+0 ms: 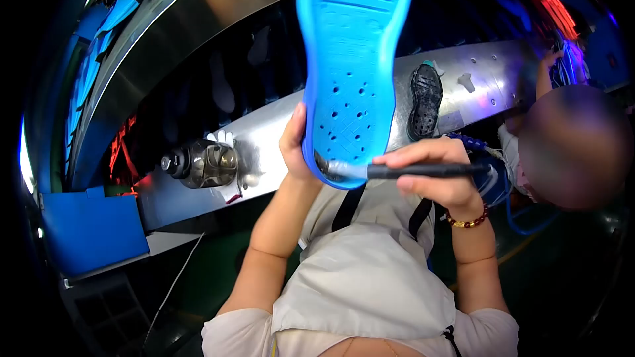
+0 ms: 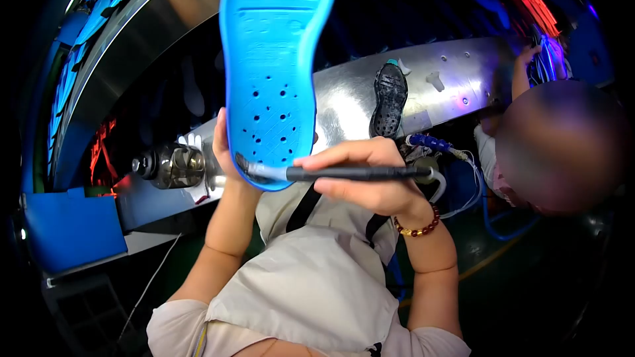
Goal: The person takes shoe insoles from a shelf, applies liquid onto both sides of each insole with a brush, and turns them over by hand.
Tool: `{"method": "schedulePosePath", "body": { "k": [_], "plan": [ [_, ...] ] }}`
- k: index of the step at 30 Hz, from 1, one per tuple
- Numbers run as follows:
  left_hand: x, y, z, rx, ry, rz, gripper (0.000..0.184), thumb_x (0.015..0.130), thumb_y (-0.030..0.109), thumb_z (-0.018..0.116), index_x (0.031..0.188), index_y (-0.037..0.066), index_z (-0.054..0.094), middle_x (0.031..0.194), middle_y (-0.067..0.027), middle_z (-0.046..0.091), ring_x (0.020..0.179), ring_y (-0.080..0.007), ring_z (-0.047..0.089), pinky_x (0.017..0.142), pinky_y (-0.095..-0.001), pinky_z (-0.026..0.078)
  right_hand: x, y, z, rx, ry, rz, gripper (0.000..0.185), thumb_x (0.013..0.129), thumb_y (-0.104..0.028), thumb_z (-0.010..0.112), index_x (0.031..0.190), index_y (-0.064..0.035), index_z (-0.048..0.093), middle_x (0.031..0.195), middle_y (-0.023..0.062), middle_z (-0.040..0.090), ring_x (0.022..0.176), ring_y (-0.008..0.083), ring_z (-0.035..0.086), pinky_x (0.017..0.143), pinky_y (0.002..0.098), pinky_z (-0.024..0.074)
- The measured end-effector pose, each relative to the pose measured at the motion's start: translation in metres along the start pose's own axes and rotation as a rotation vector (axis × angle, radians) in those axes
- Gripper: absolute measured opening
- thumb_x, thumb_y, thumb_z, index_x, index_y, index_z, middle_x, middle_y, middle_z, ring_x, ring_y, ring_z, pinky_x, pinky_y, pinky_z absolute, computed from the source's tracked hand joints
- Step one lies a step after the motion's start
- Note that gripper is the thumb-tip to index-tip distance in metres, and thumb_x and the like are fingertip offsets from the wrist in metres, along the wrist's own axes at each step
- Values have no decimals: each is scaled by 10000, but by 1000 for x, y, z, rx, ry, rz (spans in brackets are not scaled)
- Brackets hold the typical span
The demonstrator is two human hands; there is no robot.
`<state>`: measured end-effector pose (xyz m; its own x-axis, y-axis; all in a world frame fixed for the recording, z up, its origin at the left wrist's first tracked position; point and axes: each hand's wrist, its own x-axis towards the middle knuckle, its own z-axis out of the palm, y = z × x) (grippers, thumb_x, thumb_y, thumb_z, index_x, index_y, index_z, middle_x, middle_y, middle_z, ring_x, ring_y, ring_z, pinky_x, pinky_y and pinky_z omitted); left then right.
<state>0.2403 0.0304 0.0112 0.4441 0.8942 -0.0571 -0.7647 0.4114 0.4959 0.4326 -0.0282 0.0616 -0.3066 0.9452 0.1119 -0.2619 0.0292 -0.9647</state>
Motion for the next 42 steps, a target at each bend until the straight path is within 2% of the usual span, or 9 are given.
{"method": "schedulePosePath", "body": {
  "k": [3, 5, 7, 14, 17, 21, 34, 38, 42],
  "plan": [
    [6, 17, 7, -168, -244, -124, 520, 867, 339, 387, 1239, -24, 378, 1150, -194, 512, 1016, -286, 539, 900, -387, 417, 8, -4, -17, -96, -222, -193, 255, 620, 84, 630, 873, 53, 628, 931, 243, 612, 693, 177, 636, 621, 259, 511],
    [9, 22, 13, -196, -257, -275, 484, 876, 305, 357, 1225, -26, 411, 1122, -196, 536, 1024, -311, 537, 885, -422, 430, 6, -21, -14, -141, -38, 117, 260, 628, 100, 626, 880, 38, 631, 936, 236, 612, 753, 240, 648, 648, 293, 520],
    [17, 30, 10, -195, -243, -392, 483, 856, 286, 401, 1222, -29, 415, 1130, -199, 529, 1007, -297, 547, 897, -394, 420, 13, -6, -16, -330, -311, -220, 209, 699, 13, 658, 906, -7, 639, 927, 135, 641, 846, 222, 634, 755, 283, 506],
    [19, 47, 43, 388, -11, -800, 557, 753, 367, 536, 1132, -39, 496, 1025, -191, 566, 854, -234, 580, 748, -329, 465, 16, -36, -36, -446, -443, -230, 206, 701, -20, 654, 905, -36, 640, 945, 130, 636, 892, 234, 620, 753, 282, 505],
    [20, 53, 49, 620, 8, -920, 590, 708, 324, 540, 1159, -53, 487, 1072, -210, 557, 919, -274, 561, 851, -348, 419, 16, -51, -41, -636, -677, -152, 186, 710, -19, 643, 896, -23, 634, 938, 130, 637, 894, 241, 619, 745, 286, 503],
    [8, 58, 50, 586, 157, -804, 586, 747, 395, 552, 1125, -50, 501, 1026, -210, 561, 859, -248, 576, 762, -333, 461, 16, -51, -45, -561, -514, -229, 165, 787, -117, 570, 915, -32, 631, 956, 112, 635, 893, 221, 618, 730, 279, 501],
    [-21, 89, 19, 352, 321, -512, 533, 656, 262, 544, 1077, -65, 544, 1009, -196, 587, 872, -261, 571, 831, -312, 425, -5, -49, -49, -442, -375, -107, 250, 671, 62, 661, 911, -7, 643, 954, 148, 631, 910, 234, 615, 814, 303, 482],
    [-21, 93, 26, 259, 71, -496, 549, 628, 244, 546, 1069, -82, 540, 1014, -203, 585, 872, -257, 569, 840, -304, 415, -3, -40, -53, -483, -284, -128, 216, 689, 44, 646, 901, 5, 639, 952, 161, 629, 902, 239, 618, 800, 301, 487],
    [-15, 95, 2, -149, 173, -543, 619, 741, 460, 550, 1125, -24, 516, 1059, -181, 574, 920, -264, 577, 813, -384, 468, -11, -58, -39, -512, -328, -182, 206, 649, -12, 694, 849, -3, 646, 893, 146, 643, 822, 238, 641, 706, 282, 521]
  ]
}}
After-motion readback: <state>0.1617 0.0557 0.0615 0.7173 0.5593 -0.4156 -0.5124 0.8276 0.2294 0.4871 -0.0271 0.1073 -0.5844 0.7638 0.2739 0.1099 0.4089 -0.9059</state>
